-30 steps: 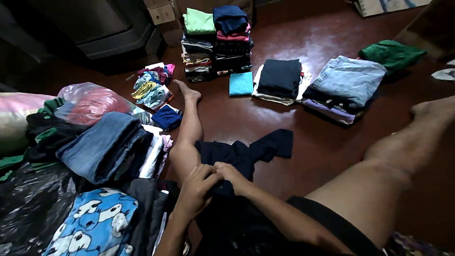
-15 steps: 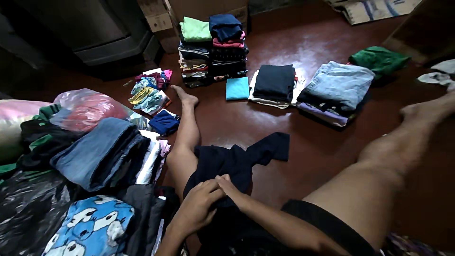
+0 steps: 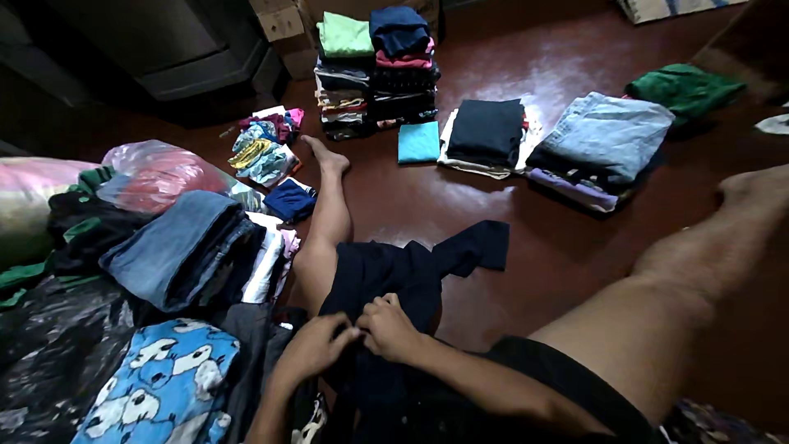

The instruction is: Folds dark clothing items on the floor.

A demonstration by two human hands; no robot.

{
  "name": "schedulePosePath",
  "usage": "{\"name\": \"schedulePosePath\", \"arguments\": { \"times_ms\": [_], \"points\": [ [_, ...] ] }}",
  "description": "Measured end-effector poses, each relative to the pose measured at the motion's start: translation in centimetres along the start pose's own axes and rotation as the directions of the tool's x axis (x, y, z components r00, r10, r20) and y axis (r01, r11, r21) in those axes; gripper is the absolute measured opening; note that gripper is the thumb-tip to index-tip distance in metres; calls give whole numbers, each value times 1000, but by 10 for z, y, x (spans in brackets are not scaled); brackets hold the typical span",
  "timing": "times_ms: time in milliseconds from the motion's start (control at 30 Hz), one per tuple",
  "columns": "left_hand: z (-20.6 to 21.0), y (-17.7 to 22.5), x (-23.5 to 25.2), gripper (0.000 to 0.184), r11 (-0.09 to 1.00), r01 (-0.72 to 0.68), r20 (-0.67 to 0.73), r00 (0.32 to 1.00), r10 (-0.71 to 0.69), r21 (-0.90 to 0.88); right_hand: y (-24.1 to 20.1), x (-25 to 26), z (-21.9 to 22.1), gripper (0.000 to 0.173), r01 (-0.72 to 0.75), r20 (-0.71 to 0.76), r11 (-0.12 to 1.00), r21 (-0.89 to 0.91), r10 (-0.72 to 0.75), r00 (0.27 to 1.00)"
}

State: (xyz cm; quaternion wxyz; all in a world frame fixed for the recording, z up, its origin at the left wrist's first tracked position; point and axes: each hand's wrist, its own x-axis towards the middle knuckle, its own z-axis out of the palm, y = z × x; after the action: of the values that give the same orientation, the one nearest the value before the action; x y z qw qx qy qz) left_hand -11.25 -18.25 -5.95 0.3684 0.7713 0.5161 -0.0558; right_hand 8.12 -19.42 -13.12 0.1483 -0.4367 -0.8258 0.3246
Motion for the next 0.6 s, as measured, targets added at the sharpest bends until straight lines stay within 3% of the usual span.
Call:
{"name": "schedulePosePath", "arguments": {
  "times_ms": [67,133,233,333,467,533,600],
  "points": [
    [10,10,11,34,995,81,-231,971,-67,51,2,-1,3,25,-17,-32,1000,18,18,999],
    [15,11,20,30,986,115,-294,953,-75,122,8,-3,13,21,14,-67,1000,-3,-14,998],
    [14,-2,43,33,988,-20,-165,985,46,156,12,-8,16,17,61,-134,998,-21,-63,989],
    [0,-3,64,41,985,-167,-41,985,169,55,32,-10,7,14,231,-410,968,-96,-250,877],
    [-27,17,85,62,983,-119,216,965,147,-137,51,-19,-33,18,265,-534,923,-279,-378,756],
    [-34,32,100,50,933,-99,275,940,202,-346,57,-24,-52,18,245,-556,911,-331,-398,729],
    [-28,47,117,28,782,-66,224,940,257,-620,64,-30,-69,19,197,-589,929,-313,-353,727]
  ]
}}
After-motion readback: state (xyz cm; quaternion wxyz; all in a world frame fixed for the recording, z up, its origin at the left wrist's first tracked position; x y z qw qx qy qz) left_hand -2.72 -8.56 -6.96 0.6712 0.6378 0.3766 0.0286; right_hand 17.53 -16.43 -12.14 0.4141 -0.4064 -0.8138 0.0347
